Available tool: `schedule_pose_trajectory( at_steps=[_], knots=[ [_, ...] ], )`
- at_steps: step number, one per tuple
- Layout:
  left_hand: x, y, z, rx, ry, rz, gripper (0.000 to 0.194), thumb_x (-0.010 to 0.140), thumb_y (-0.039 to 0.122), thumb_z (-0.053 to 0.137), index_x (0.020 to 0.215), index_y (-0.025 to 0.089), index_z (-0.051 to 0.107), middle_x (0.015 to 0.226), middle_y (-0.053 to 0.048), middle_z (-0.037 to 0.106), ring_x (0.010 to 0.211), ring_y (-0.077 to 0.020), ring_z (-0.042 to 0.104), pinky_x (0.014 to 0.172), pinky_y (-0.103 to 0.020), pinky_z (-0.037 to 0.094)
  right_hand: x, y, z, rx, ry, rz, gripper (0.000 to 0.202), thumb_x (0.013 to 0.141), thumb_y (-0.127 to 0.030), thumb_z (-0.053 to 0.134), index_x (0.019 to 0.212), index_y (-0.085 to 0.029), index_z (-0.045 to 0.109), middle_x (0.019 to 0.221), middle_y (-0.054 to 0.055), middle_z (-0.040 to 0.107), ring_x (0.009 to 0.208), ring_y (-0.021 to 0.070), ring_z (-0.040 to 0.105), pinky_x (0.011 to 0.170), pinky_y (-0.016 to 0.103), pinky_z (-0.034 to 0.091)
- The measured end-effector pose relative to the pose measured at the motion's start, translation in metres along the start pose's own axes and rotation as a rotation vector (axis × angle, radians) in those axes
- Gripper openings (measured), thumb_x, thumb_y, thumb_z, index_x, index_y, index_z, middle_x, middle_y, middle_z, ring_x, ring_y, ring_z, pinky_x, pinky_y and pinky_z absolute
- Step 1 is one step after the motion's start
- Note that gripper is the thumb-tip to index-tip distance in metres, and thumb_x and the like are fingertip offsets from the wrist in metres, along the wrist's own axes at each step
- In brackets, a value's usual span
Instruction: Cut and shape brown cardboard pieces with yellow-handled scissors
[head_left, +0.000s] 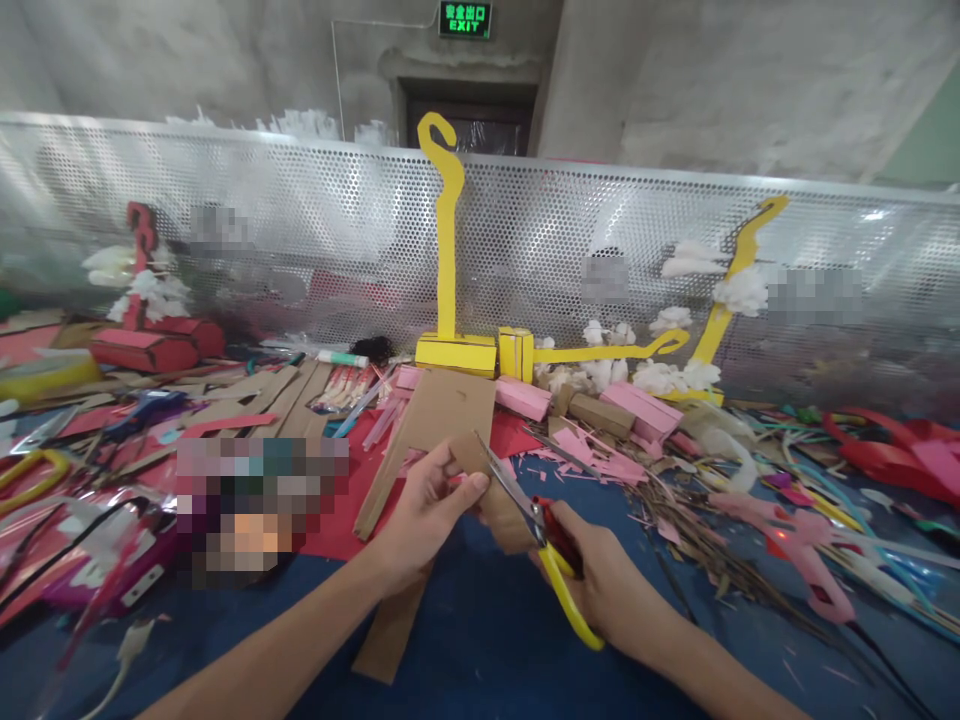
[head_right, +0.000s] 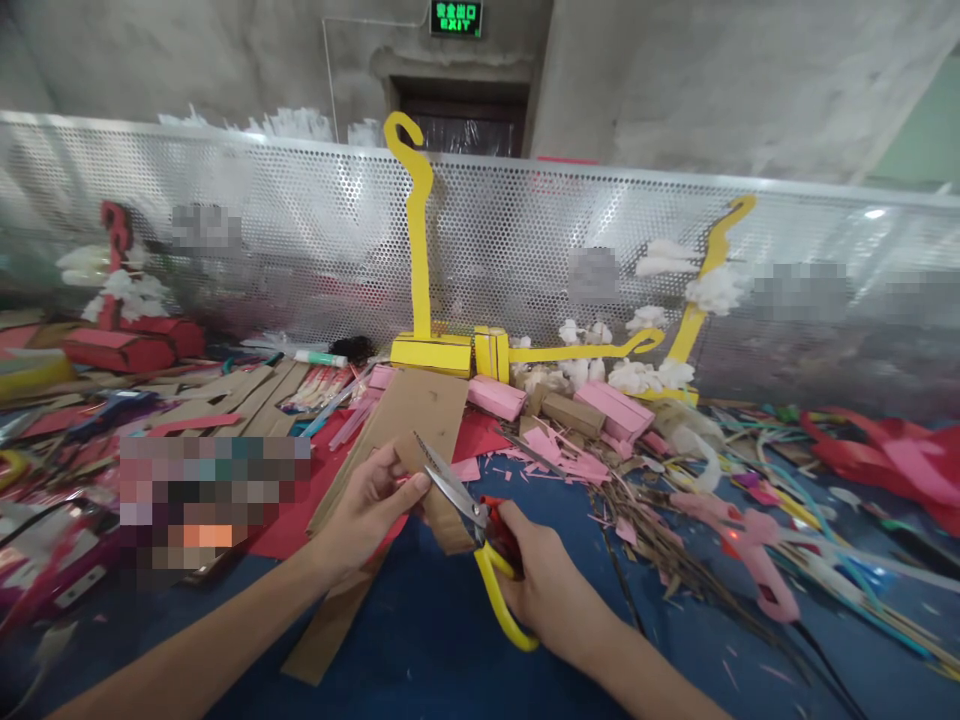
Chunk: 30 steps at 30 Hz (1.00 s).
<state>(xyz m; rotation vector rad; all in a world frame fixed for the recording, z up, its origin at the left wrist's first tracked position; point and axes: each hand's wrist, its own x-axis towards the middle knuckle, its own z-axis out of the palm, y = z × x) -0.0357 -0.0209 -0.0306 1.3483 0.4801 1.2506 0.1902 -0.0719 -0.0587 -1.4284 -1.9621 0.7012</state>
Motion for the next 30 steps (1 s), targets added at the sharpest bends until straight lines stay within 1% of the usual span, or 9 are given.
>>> schedule_pose_trajectory(
  at_steps=[4,8,12,14,16,18,21,25,30],
  knots=[
    [0.001,-0.002,-0.002,-0.02,-0.018,-0.005,0.033,0.088,0.037,0.073,0.111,0.017,0.06,0.088,-0.004,0.066,0.07,-0.0133,0.062,0.061,-0.025,0.056,0.002,-0.003,0.003,0.01,0.014,0.029,0.024,0.084,-0.036,0.068,0.091,-0.022,0.05,0.071,-0.005,0.058,0.061,0.0123,0.048,0.055,0.021,0.041],
    [0.0,-0.006,-0.004,-0.041,-0.052,-0.018,0.034,0.088,0.036,0.074,0.111,0.014,0.059,0.088,-0.004,0.065,0.071,-0.0127,0.062,0.063,-0.024,0.056,0.001,-0.012,-0.002,0.05,0.0,0.022,0.046,0.075,-0.039,0.078,0.106,-0.022,0.048,0.09,0.0,0.064,0.076,0.0177,0.058,0.068,0.026,0.051],
    [0.0,-0.009,-0.004,-0.03,-0.068,-0.009,0.03,0.089,0.036,0.073,0.104,0.014,0.059,0.085,-0.004,0.066,0.068,-0.012,0.062,0.061,-0.024,0.056,-0.003,-0.014,-0.007,-0.06,0.023,-0.023,0.067,0.067,-0.044,0.085,0.116,-0.019,0.047,0.107,0.009,0.063,0.093,0.0249,0.06,0.084,0.035,0.052],
    [-0.001,-0.009,-0.003,-0.024,-0.079,-0.003,0.029,0.089,0.036,0.072,0.102,0.014,0.059,0.084,-0.004,0.066,0.067,-0.0113,0.062,0.061,-0.023,0.056,-0.003,-0.012,-0.005,-0.063,0.023,-0.04,0.07,0.066,-0.043,0.086,0.119,-0.019,0.047,0.11,0.01,0.063,0.095,0.0256,0.06,0.086,0.036,0.052],
    [-0.001,-0.008,-0.003,-0.019,-0.082,-0.006,0.029,0.089,0.036,0.072,0.102,0.014,0.059,0.085,-0.004,0.066,0.067,-0.0113,0.062,0.061,-0.023,0.057,-0.001,-0.009,0.001,-0.047,0.054,-0.004,0.067,0.065,-0.043,0.087,0.116,-0.02,0.049,0.104,0.008,0.066,0.088,0.0235,0.06,0.079,0.033,0.053],
    [-0.001,-0.008,-0.003,-0.01,-0.077,-0.016,0.03,0.089,0.036,0.073,0.103,0.014,0.059,0.087,-0.004,0.066,0.069,-0.0117,0.063,0.06,-0.023,0.057,0.002,-0.005,0.006,-0.025,0.1,0.053,0.061,0.064,-0.044,0.087,0.109,-0.021,0.053,0.091,0.003,0.067,0.077,0.0206,0.059,0.068,0.029,0.052],
    [-0.001,-0.008,-0.004,0.014,-0.082,-0.028,0.029,0.09,0.036,0.071,0.107,0.015,0.058,0.09,-0.004,0.065,0.072,-0.0128,0.064,0.062,-0.025,0.058,0.006,-0.001,0.008,0.011,0.144,0.053,0.051,0.065,-0.049,0.084,0.1,-0.022,0.058,0.077,-0.001,0.066,0.066,0.0178,0.057,0.057,0.025,0.048],
    [-0.001,-0.01,-0.005,0.041,-0.076,-0.02,0.027,0.092,0.034,0.068,0.109,0.016,0.057,0.092,-0.003,0.065,0.074,-0.0136,0.065,0.066,-0.027,0.059,0.006,-0.005,0.001,-0.022,0.16,0.027,0.041,0.069,-0.051,0.081,0.089,-0.022,0.061,0.065,-0.004,0.06,0.055,0.0138,0.05,0.05,0.023,0.043],
    [-0.002,-0.01,-0.004,0.025,-0.077,-0.014,0.027,0.092,0.035,0.069,0.108,0.016,0.057,0.09,-0.003,0.064,0.075,-0.0134,0.063,0.067,-0.026,0.057,0.004,-0.014,-0.004,-0.058,0.152,0.038,0.043,0.068,-0.052,0.082,0.081,-0.022,0.055,0.059,-0.006,0.052,0.052,0.0115,0.04,0.046,0.022,0.039]
  ],
)
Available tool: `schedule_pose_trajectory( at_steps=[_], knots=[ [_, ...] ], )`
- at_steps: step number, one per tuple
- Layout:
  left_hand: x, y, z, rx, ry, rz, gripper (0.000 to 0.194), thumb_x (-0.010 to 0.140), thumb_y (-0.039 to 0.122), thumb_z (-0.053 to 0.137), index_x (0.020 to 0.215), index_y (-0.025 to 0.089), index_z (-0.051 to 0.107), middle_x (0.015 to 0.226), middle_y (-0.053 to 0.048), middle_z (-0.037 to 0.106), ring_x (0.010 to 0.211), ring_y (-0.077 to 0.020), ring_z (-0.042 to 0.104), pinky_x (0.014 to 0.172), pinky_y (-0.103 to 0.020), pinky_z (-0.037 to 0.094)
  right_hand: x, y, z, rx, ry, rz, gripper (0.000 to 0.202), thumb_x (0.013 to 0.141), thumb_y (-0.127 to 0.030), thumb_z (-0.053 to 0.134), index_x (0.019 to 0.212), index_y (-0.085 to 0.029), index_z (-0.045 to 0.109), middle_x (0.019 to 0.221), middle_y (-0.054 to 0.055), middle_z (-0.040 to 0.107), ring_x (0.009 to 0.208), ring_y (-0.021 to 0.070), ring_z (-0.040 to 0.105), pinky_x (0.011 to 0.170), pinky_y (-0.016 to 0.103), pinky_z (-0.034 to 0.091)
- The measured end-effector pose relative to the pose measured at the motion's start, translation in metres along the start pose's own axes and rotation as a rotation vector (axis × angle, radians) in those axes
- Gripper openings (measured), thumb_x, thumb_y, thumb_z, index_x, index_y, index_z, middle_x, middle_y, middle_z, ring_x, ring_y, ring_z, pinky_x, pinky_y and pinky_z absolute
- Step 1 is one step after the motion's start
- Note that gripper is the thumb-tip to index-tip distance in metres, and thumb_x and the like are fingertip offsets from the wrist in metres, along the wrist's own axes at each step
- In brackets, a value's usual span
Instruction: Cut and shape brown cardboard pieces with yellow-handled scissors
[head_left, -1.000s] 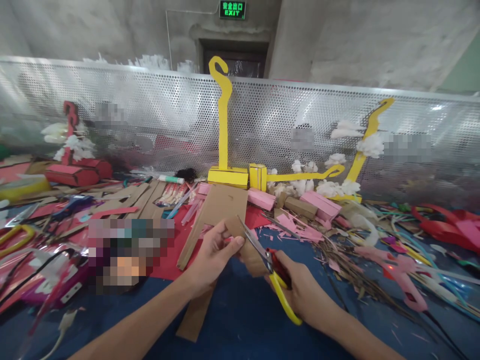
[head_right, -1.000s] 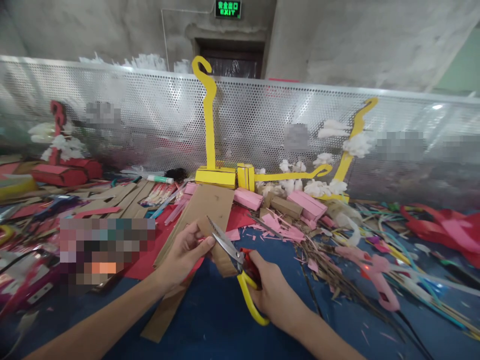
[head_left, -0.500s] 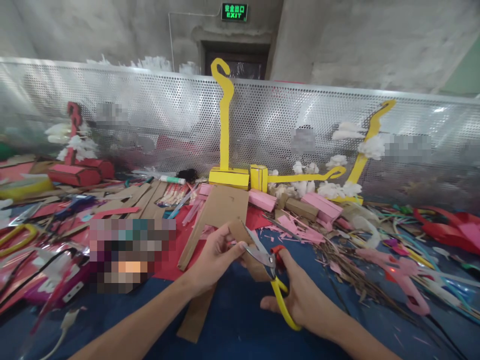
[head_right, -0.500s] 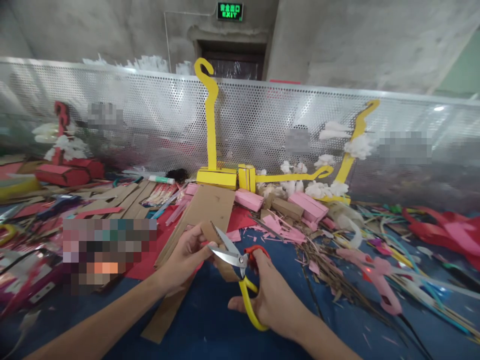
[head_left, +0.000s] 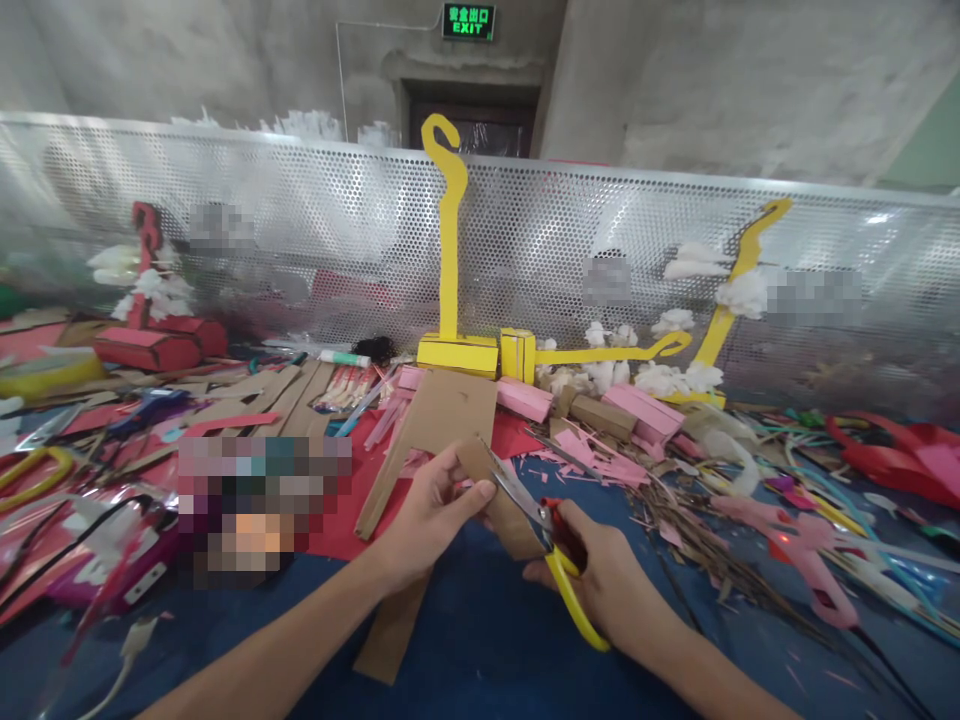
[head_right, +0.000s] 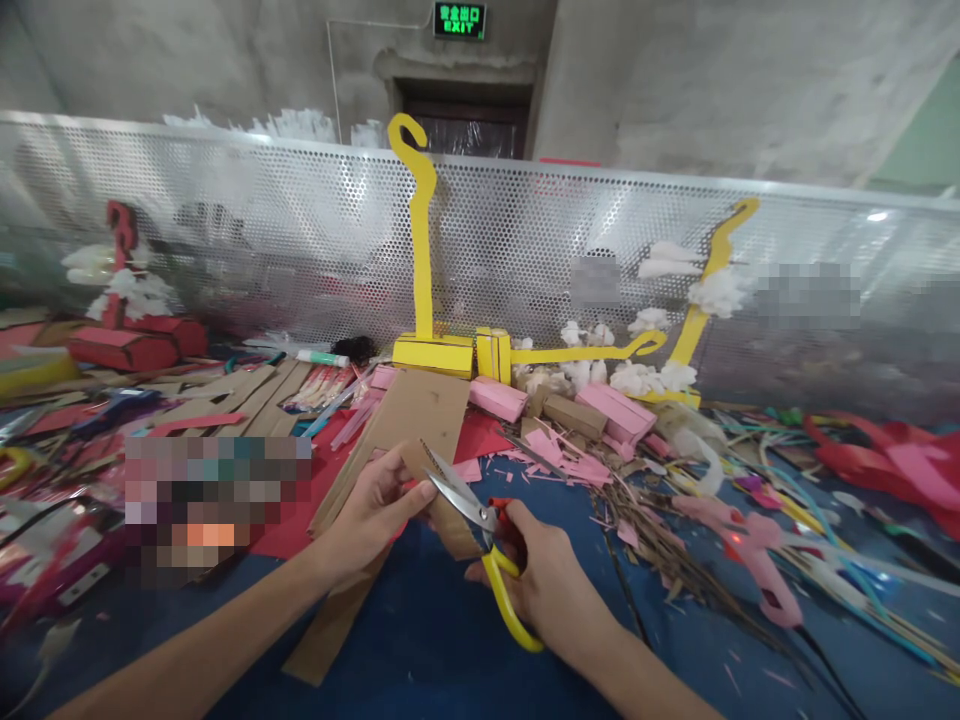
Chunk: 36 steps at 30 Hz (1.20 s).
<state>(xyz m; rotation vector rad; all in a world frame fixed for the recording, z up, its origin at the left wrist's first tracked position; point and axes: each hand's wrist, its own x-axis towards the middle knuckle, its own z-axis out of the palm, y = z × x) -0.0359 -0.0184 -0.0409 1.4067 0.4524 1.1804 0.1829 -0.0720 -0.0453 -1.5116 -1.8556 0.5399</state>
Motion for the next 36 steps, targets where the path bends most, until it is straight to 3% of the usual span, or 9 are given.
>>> schedule_pose_trajectory(
  at_steps=[11,18,22,25,30,36],
  knots=[
    [0.0,0.003,0.002,-0.046,0.011,0.003,0.029,0.091,0.035,0.07,0.109,0.016,0.058,0.089,-0.003,0.063,0.073,-0.0132,0.062,0.066,-0.027,0.056,-0.002,-0.002,0.004,0.069,0.005,0.002,0.051,0.065,-0.06,0.081,0.073,-0.022,0.047,0.057,-0.008,0.04,0.054,0.0103,0.029,0.045,0.02,0.033],
    [0.003,0.005,0.001,-0.079,0.012,0.019,0.031,0.089,0.037,0.073,0.105,0.015,0.058,0.086,-0.003,0.064,0.07,-0.0122,0.062,0.064,-0.025,0.056,-0.001,-0.002,0.003,0.029,-0.001,0.03,0.045,0.07,-0.056,0.078,0.074,-0.023,0.047,0.059,-0.008,0.044,0.054,0.0116,0.036,0.048,0.021,0.037],
    [0.003,0.007,0.0,-0.061,0.004,0.007,0.034,0.087,0.038,0.075,0.106,0.015,0.058,0.086,-0.003,0.065,0.069,-0.0121,0.063,0.063,-0.024,0.057,-0.003,0.0,-0.003,-0.013,0.004,-0.062,0.043,0.075,-0.045,0.077,0.101,-0.02,0.054,0.088,0.002,0.063,0.077,0.0195,0.057,0.071,0.029,0.051],
    [0.002,0.007,-0.001,-0.062,-0.037,-0.03,0.033,0.087,0.041,0.074,0.103,0.016,0.057,0.085,-0.004,0.066,0.067,-0.0128,0.064,0.06,-0.024,0.057,-0.008,0.001,-0.005,-0.012,-0.033,-0.132,0.055,0.075,-0.039,0.078,0.119,-0.019,0.052,0.111,0.01,0.064,0.098,0.0253,0.061,0.089,0.035,0.051],
    [0.002,0.007,-0.003,-0.053,-0.082,-0.083,0.037,0.086,0.045,0.074,0.102,0.017,0.056,0.085,-0.005,0.068,0.066,-0.0156,0.068,0.057,-0.027,0.06,-0.013,-0.003,-0.006,0.156,-0.153,-0.161,0.044,0.078,-0.026,0.073,0.118,-0.019,0.056,0.099,0.005,0.068,0.085,0.0199,0.061,0.079,0.027,0.053],
    [0.003,0.009,-0.007,-0.051,0.01,-0.109,0.041,0.088,0.045,0.072,0.112,0.018,0.054,0.078,-0.001,0.066,0.058,-0.0129,0.064,0.05,-0.022,0.055,-0.009,-0.015,-0.012,0.236,-0.277,-0.117,0.026,0.081,-0.023,0.066,0.103,-0.02,0.054,0.091,0.001,0.064,0.077,0.0154,0.054,0.07,0.023,0.049]
  ],
)
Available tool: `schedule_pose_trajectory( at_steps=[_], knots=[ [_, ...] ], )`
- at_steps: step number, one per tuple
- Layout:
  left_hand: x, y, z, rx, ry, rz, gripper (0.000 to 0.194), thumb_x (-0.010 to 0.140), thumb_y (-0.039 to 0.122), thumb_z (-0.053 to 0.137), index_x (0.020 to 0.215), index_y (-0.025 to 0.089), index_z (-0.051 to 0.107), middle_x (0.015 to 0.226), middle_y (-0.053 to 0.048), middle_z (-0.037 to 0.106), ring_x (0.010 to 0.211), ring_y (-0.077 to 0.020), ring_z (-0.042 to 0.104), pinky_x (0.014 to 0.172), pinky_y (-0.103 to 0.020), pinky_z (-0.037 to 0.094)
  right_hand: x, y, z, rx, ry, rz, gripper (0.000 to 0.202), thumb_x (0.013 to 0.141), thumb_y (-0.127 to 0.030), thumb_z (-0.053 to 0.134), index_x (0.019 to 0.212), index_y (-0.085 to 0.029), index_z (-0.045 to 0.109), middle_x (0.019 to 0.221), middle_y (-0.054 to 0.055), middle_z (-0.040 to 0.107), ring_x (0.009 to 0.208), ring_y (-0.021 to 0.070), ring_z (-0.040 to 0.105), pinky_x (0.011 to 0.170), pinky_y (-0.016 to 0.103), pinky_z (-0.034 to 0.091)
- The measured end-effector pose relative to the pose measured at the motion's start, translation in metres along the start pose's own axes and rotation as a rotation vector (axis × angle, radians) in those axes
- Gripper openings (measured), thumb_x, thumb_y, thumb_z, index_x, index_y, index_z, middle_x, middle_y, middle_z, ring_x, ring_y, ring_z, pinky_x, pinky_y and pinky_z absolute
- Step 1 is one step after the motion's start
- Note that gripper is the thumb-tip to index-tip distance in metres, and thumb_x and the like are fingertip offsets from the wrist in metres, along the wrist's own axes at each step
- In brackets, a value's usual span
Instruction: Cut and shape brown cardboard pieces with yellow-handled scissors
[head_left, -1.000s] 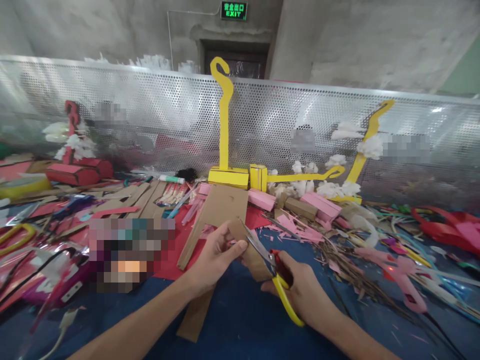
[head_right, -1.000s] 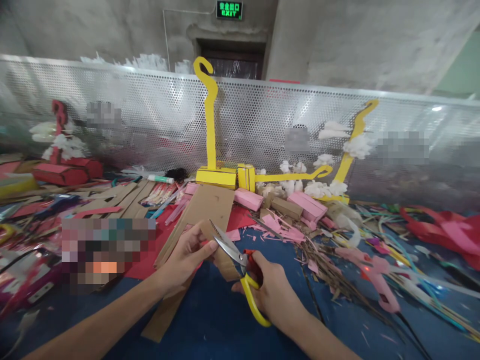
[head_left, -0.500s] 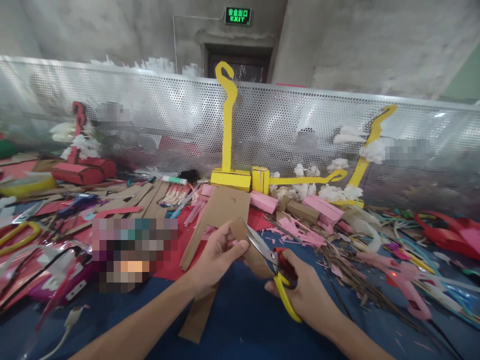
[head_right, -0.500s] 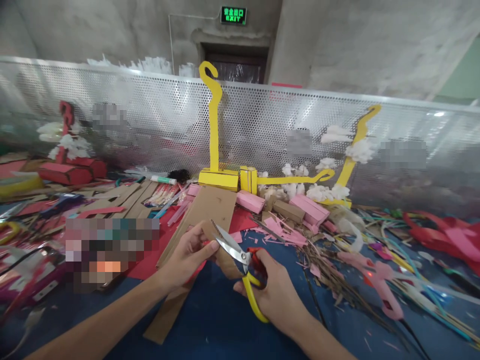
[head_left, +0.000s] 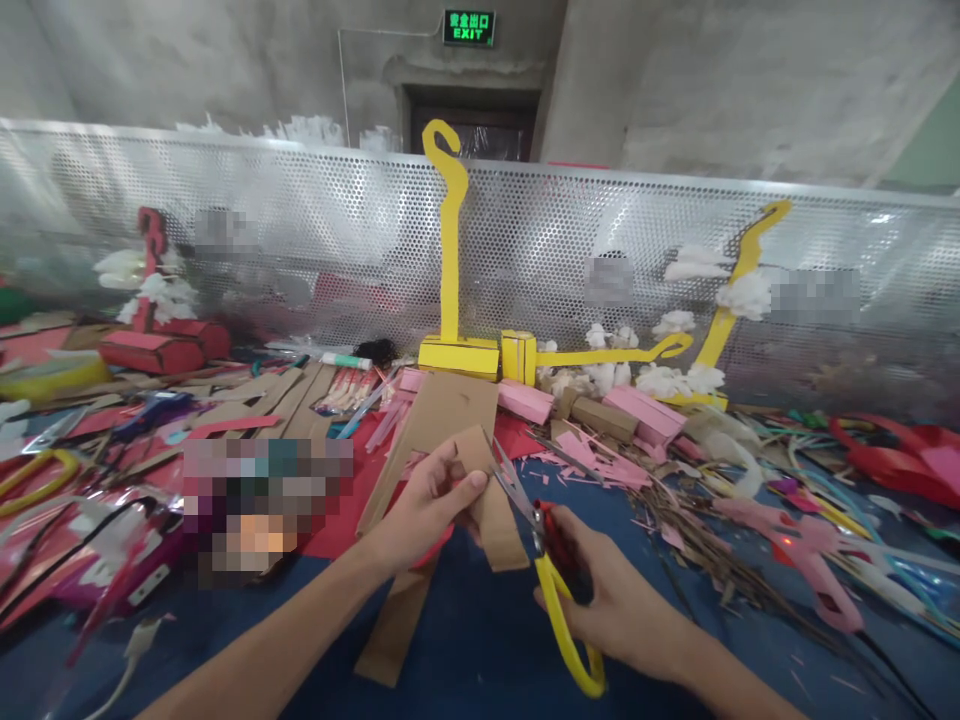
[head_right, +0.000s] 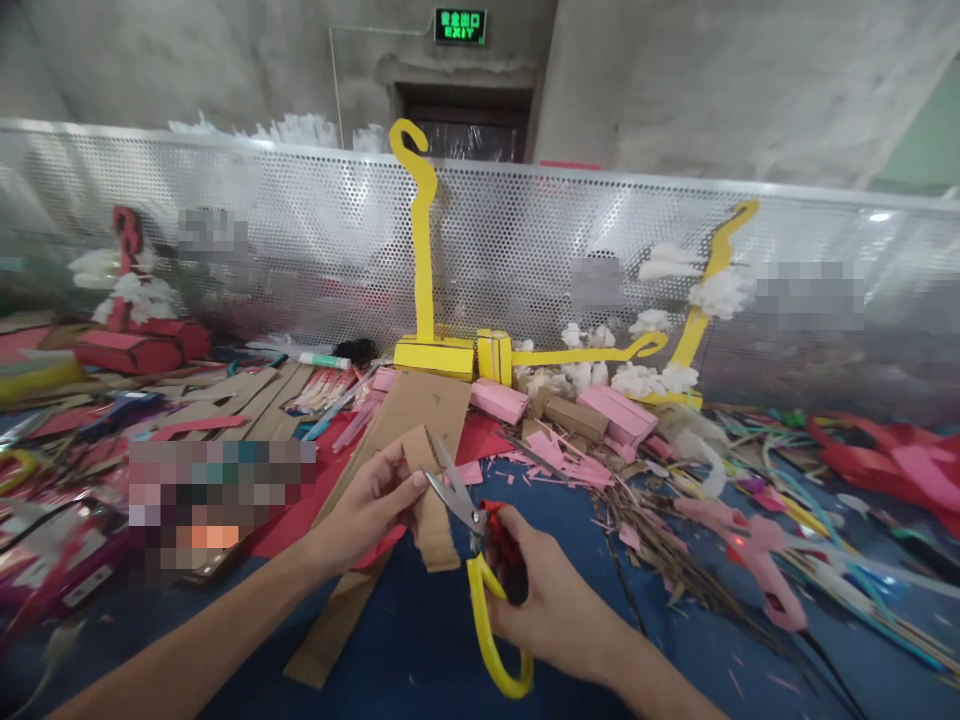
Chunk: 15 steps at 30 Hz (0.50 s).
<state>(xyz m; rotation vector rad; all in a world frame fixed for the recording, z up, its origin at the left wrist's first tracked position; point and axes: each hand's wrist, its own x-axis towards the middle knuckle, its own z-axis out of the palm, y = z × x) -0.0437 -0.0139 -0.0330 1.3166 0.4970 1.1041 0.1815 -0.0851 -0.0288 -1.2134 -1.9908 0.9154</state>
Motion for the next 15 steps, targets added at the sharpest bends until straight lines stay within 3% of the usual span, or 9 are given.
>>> schedule_pose_trajectory(
  at_steps=[7,15],
  knots=[
    [-0.0029,-0.005,0.0011,-0.057,-0.057,-0.057,0.038,0.091,0.042,0.069,0.12,0.022,0.054,0.08,-0.001,0.067,0.06,-0.0114,0.064,0.055,-0.02,0.053,-0.0021,0.0029,0.0019,0.038,-0.026,0.005,0.021,0.085,-0.027,0.064,0.098,-0.02,0.05,0.089,-0.001,0.06,0.074,0.0131,0.047,0.067,0.022,0.046],
    [-0.0057,-0.0099,0.0073,-0.123,-0.074,-0.095,0.046,0.092,0.041,0.068,0.133,0.025,0.054,0.083,-0.001,0.066,0.065,-0.0109,0.062,0.063,-0.023,0.054,0.0,0.0058,0.0055,-0.003,0.043,0.03,0.028,0.076,-0.029,0.072,0.099,-0.019,0.057,0.078,-0.003,0.058,0.067,0.0123,0.046,0.058,0.02,0.043]
  ],
)
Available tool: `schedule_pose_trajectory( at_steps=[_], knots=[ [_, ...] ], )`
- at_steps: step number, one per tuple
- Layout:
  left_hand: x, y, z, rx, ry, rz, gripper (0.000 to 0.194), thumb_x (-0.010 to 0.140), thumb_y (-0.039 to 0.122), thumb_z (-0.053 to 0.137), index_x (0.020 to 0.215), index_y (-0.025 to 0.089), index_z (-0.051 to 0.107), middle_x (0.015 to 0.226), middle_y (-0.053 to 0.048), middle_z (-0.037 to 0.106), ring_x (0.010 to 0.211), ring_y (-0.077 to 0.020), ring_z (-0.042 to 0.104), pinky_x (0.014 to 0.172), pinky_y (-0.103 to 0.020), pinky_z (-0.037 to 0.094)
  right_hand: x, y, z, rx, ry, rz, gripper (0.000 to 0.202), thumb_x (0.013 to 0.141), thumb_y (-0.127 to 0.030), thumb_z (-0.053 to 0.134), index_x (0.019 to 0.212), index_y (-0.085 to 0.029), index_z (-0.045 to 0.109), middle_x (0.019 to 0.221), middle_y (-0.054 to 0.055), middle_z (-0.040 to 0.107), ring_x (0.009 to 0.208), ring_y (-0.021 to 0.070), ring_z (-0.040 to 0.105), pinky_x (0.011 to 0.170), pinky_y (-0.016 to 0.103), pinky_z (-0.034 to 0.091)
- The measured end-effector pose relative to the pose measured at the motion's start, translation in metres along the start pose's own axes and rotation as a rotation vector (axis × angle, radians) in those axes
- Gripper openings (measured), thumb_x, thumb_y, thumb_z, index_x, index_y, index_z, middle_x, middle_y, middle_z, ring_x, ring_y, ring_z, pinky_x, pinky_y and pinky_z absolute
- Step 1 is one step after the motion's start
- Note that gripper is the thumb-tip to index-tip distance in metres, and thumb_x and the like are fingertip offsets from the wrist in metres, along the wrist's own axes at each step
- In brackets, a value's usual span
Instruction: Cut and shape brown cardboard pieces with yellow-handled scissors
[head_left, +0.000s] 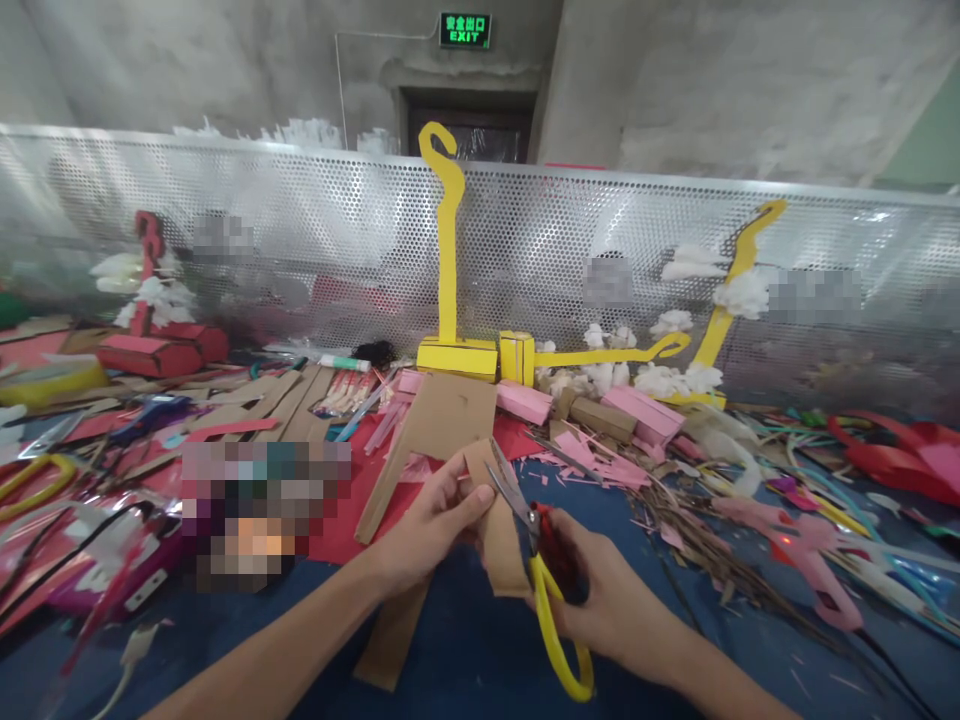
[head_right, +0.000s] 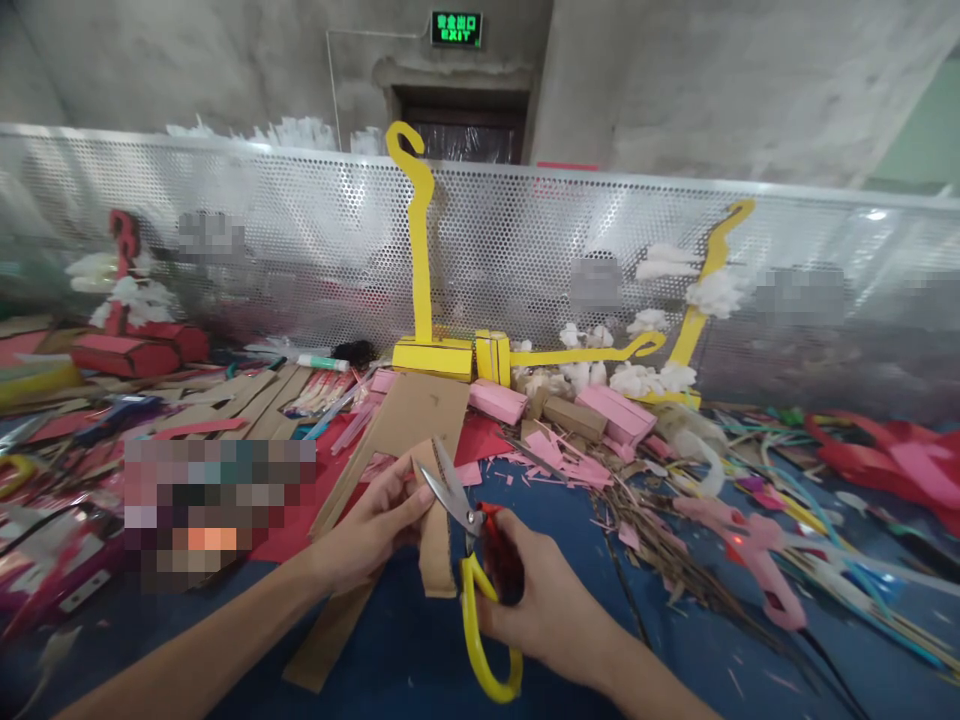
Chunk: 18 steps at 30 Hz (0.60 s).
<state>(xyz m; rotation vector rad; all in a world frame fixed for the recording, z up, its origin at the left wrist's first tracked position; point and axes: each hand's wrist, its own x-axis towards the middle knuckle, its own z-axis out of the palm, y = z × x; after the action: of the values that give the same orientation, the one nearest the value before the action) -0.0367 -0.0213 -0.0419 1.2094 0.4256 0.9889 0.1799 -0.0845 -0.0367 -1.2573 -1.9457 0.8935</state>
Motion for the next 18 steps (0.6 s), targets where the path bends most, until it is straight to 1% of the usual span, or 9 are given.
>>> schedule_pose_trajectory(
  at_steps=[4,6,10,13,16,18],
  knots=[
    [0.001,-0.004,-0.001,-0.012,0.002,0.034,0.042,0.092,0.039,0.069,0.13,0.026,0.056,0.091,-0.002,0.069,0.078,-0.0127,0.066,0.074,-0.023,0.054,0.001,0.003,0.0,-0.013,0.021,0.014,0.025,0.076,-0.028,0.072,0.092,-0.019,0.056,0.072,-0.005,0.054,0.063,0.0113,0.04,0.055,0.02,0.039],
    [0.001,-0.005,-0.001,-0.007,-0.002,0.042,0.042,0.092,0.039,0.069,0.13,0.026,0.057,0.093,-0.003,0.069,0.081,-0.0135,0.066,0.076,-0.024,0.053,0.001,0.005,-0.001,-0.014,0.013,0.025,0.024,0.076,-0.028,0.072,0.089,-0.019,0.054,0.071,-0.007,0.049,0.063,0.0108,0.036,0.054,0.02,0.036],
    [0.002,-0.004,-0.002,0.028,0.007,0.045,0.038,0.092,0.04,0.068,0.126,0.025,0.058,0.086,0.0,0.066,0.073,-0.0118,0.063,0.072,-0.023,0.052,0.001,0.011,0.0,0.01,-0.002,0.043,0.024,0.076,-0.026,0.071,0.086,-0.019,0.051,0.07,-0.009,0.041,0.063,0.0102,0.031,0.053,0.02,0.031],
    [0.002,-0.003,0.0,0.042,0.02,0.044,0.037,0.092,0.04,0.068,0.125,0.025,0.058,0.084,0.0,0.065,0.07,-0.0111,0.061,0.072,-0.024,0.053,0.002,0.014,0.001,0.036,0.017,0.029,0.023,0.076,-0.026,0.072,0.086,-0.019,0.053,0.069,-0.009,0.041,0.063,0.0099,0.032,0.053,0.02,0.032],
    [0.001,-0.003,0.002,0.037,0.029,0.057,0.038,0.093,0.04,0.068,0.126,0.025,0.058,0.093,-0.003,0.068,0.078,-0.0135,0.064,0.076,-0.026,0.053,0.005,0.017,0.0,0.008,0.068,0.043,0.012,0.08,-0.025,0.066,0.081,-0.018,0.056,0.064,-0.007,0.044,0.06,0.0102,0.035,0.051,0.02,0.032],
    [0.001,-0.003,0.003,0.025,0.021,0.056,0.04,0.092,0.04,0.068,0.127,0.025,0.058,0.098,-0.004,0.069,0.082,-0.0151,0.066,0.078,-0.027,0.054,0.006,0.018,-0.001,-0.053,0.094,0.056,0.012,0.082,-0.026,0.062,0.077,-0.018,0.055,0.062,-0.007,0.044,0.059,0.0106,0.036,0.051,0.021,0.031]
  ],
)
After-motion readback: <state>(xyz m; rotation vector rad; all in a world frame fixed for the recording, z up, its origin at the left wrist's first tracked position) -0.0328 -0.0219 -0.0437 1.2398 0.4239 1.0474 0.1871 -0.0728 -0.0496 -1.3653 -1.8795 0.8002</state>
